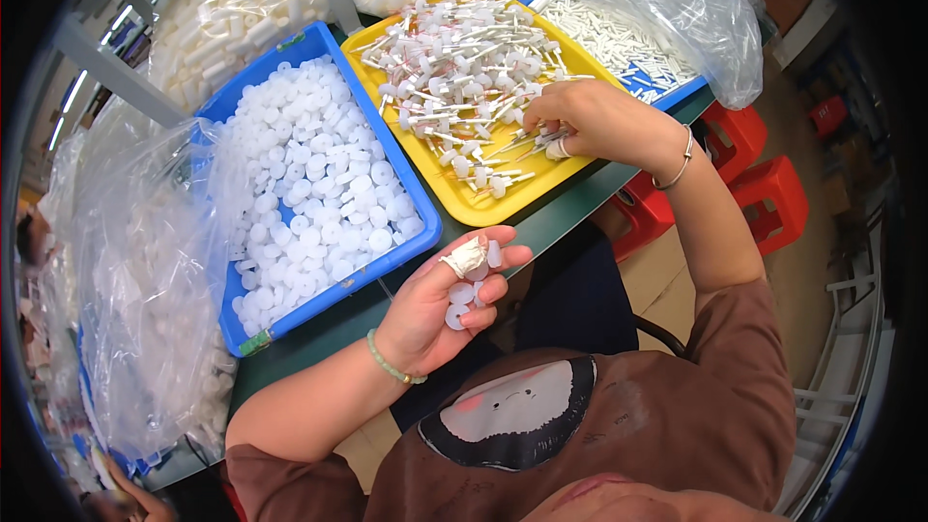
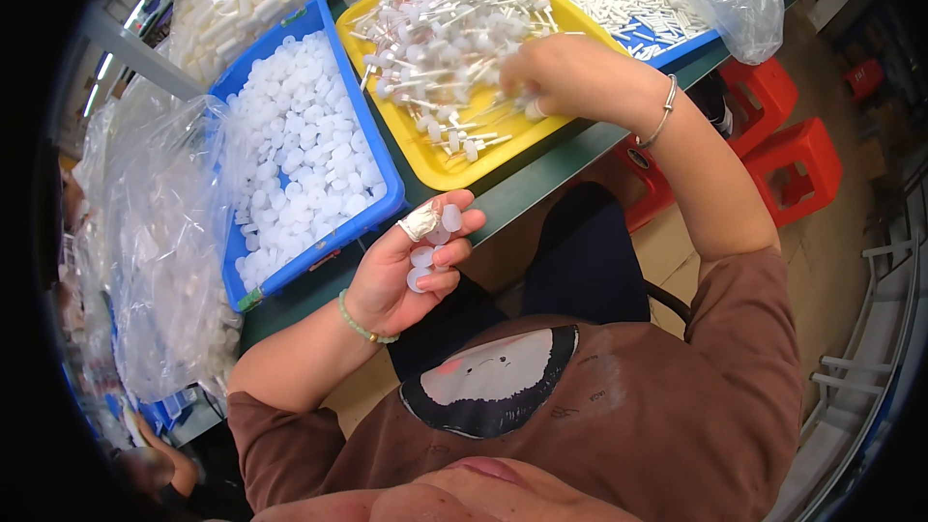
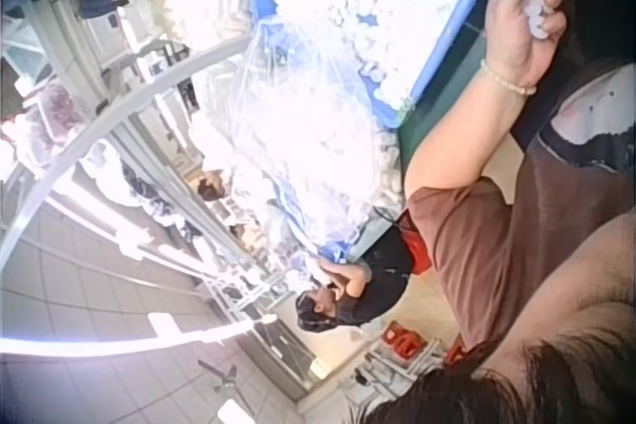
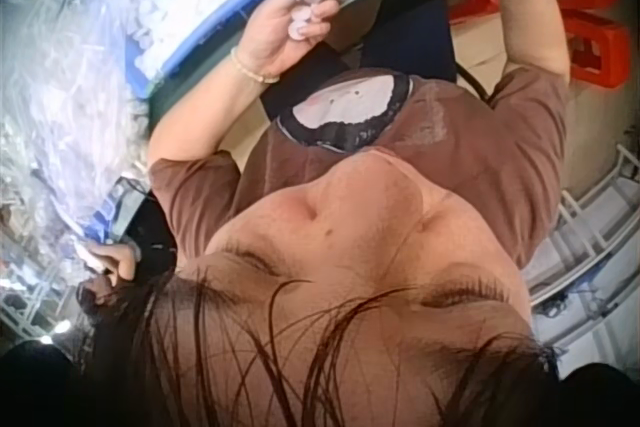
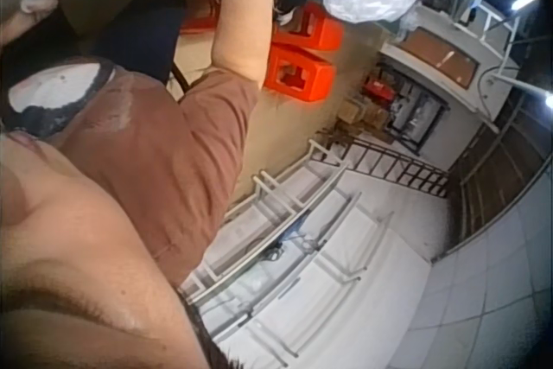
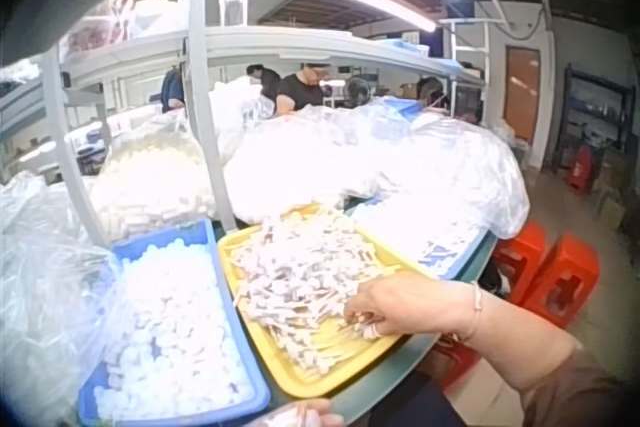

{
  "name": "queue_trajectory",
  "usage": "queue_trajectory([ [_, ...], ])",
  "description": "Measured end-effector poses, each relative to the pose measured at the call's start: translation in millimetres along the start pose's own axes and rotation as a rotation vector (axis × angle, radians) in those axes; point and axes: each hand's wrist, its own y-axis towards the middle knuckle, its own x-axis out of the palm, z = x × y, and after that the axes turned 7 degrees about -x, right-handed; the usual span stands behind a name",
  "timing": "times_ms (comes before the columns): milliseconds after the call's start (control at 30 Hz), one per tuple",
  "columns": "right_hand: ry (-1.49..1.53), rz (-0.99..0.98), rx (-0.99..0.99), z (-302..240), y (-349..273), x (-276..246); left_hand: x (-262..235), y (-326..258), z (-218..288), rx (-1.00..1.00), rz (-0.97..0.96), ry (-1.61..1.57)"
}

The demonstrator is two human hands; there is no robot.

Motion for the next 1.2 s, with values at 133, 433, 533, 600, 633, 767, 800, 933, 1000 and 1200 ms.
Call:
queue_trajectory([
  [133,0.070,-0.057,-0.034,-4.5,7.0,-0.4,0.0,-0.1,0.6,0.002,0.005,-0.006],
  [433,-0.153,-0.024,-0.112,0.0,9.1,6.9,-0.3,0.2,-0.1,0.002,0.004,-0.015],
  [533,-0.126,-0.012,-0.114,0.7,8.3,7.7,0.8,-0.2,-0.2,-0.001,0.004,-0.014],
  [600,-0.145,-0.015,-0.120,0.6,8.2,7.7,0.2,0.0,-0.5,0.004,-0.001,-0.008],
  [633,-0.154,-0.015,-0.124,0.6,8.2,7.8,0.0,0.1,-0.4,0.006,-0.002,-0.004],
  [767,-0.084,0.058,-0.154,0.9,5.2,11.9,0.1,-0.4,-1.0,0.009,-0.003,0.004],
  [800,-0.064,0.069,-0.168,0.4,4.9,11.8,0.1,-0.6,-1.0,0.009,-0.003,0.004],
  [933,-0.023,0.020,-0.128,-3.3,6.7,7.1,1.1,-1.0,-0.3,0.005,0.015,0.029],
  [1000,0.096,0.106,-0.149,0.1,6.6,4.9,2.1,-0.7,-0.1,0.003,0.023,0.029],
  [1200,0.856,0.494,-0.139,7.0,9.2,0.3,3.6,-0.8,-0.1,-0.003,-0.008,-0.043],
])
